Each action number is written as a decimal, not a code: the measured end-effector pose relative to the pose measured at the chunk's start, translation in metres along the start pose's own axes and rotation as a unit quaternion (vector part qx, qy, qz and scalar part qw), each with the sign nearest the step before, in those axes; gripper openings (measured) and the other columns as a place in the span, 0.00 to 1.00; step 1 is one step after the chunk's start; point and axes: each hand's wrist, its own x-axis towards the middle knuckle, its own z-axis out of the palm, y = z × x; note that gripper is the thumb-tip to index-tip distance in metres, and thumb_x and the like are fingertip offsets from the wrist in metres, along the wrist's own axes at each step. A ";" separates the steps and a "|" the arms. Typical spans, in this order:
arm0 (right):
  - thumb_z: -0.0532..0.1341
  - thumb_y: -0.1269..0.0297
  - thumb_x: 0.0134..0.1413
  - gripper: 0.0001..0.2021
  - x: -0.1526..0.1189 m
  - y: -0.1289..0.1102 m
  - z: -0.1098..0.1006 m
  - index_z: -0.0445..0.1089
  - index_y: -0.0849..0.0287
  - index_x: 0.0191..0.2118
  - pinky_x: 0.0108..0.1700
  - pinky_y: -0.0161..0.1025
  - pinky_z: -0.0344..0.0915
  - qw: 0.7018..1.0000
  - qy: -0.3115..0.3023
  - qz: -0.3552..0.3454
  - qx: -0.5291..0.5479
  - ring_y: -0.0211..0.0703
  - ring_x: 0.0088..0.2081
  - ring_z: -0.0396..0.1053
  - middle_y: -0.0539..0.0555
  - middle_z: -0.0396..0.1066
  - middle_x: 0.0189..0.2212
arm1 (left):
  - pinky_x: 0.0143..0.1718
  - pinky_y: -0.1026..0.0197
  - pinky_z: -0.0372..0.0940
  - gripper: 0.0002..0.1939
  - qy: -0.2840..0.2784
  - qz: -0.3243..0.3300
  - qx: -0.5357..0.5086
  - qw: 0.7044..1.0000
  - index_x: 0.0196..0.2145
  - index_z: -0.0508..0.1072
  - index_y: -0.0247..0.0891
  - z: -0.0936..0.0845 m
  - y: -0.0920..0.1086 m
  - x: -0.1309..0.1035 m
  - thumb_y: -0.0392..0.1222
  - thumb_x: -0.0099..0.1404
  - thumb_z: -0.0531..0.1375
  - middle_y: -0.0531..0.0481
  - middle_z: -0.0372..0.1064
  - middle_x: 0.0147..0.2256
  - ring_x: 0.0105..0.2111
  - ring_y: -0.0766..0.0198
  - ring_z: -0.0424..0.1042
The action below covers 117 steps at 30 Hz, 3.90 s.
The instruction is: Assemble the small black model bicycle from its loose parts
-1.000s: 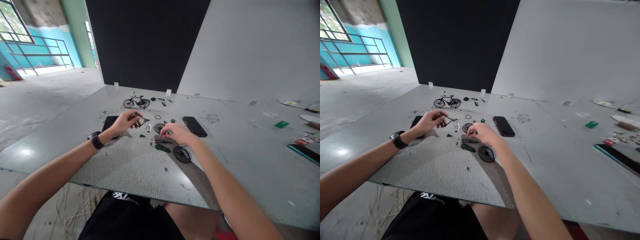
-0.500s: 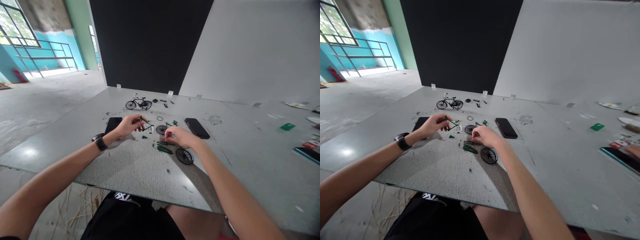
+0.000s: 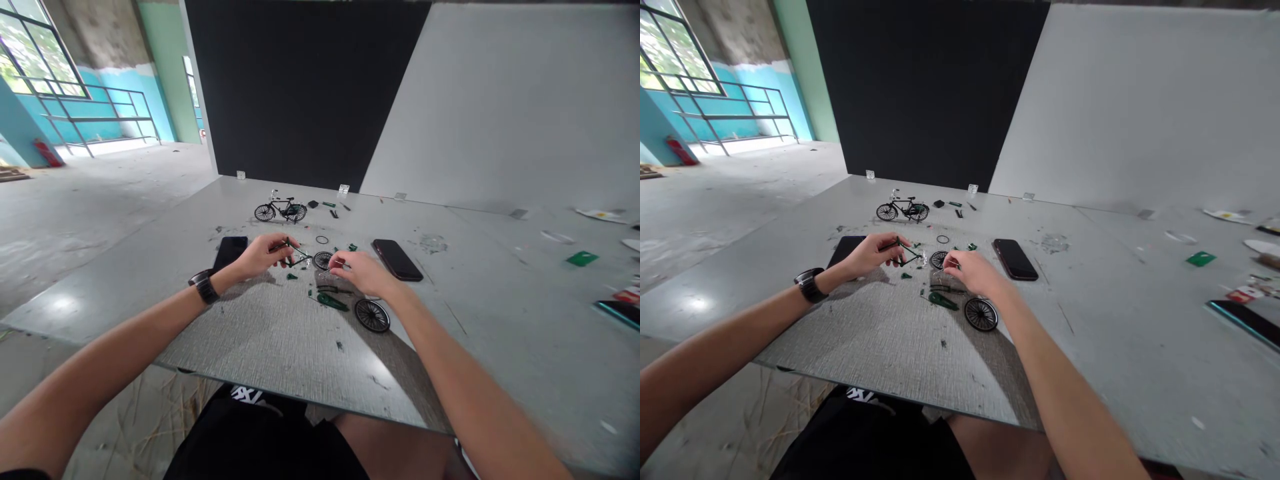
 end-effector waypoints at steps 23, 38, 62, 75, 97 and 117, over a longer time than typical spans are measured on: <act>0.57 0.50 0.66 0.14 0.005 -0.022 0.010 0.72 0.55 0.45 0.35 0.40 0.63 0.951 0.104 0.003 0.291 0.43 0.33 0.71 0.54 0.76 0.34 | 0.35 0.61 0.69 0.12 -0.020 -0.019 -0.039 0.999 0.47 0.75 0.35 0.007 0.001 -0.001 0.44 0.71 0.60 0.48 0.77 0.32 0.29 0.67 0.73; 0.52 0.50 0.70 0.22 0.009 -0.011 0.020 0.79 0.56 0.47 0.55 0.50 0.64 0.973 0.134 0.000 0.186 0.53 0.51 0.74 0.60 0.79 0.48 | 0.34 0.62 0.69 0.13 -0.030 -0.011 -0.008 0.999 0.47 0.76 0.35 0.009 0.000 -0.001 0.45 0.71 0.59 0.48 0.76 0.32 0.29 0.66 0.73; 0.69 0.51 0.54 0.15 0.005 -0.037 0.020 0.76 0.57 0.40 0.33 0.40 0.64 0.929 0.153 0.024 0.335 0.42 0.30 0.71 0.55 0.77 0.30 | 0.40 0.61 0.66 0.06 -0.031 0.043 0.153 0.987 0.38 0.79 0.37 0.012 0.011 -0.006 0.40 0.69 0.62 0.48 0.79 0.35 0.36 0.62 0.76; 0.69 0.45 0.54 0.22 0.005 -0.049 0.026 0.77 0.60 0.42 0.31 0.39 0.62 0.923 0.132 0.007 0.361 0.41 0.30 0.70 0.56 0.78 0.31 | 0.40 0.62 0.68 0.05 0.014 0.075 0.183 0.980 0.39 0.70 0.37 0.017 0.019 -0.011 0.37 0.68 0.64 0.50 0.78 0.35 0.36 0.63 0.78; 0.64 0.45 0.59 0.21 0.002 -0.057 0.019 0.79 0.57 0.45 0.25 0.36 0.56 0.917 0.092 0.020 0.387 0.39 0.28 0.67 0.55 0.78 0.34 | 0.40 0.59 0.65 0.09 0.012 0.097 0.250 0.963 0.45 0.74 0.37 0.015 0.015 -0.011 0.43 0.73 0.60 0.46 0.77 0.39 0.38 0.60 0.74; 0.64 0.45 0.59 0.20 0.003 -0.047 0.018 0.80 0.55 0.45 0.25 0.38 0.57 0.912 0.100 0.045 0.396 0.42 0.29 0.69 0.59 0.80 0.39 | 0.37 0.62 0.64 0.07 0.028 0.044 0.147 0.988 0.38 0.74 0.37 0.016 0.014 -0.007 0.43 0.69 0.63 0.50 0.78 0.33 0.33 0.64 0.74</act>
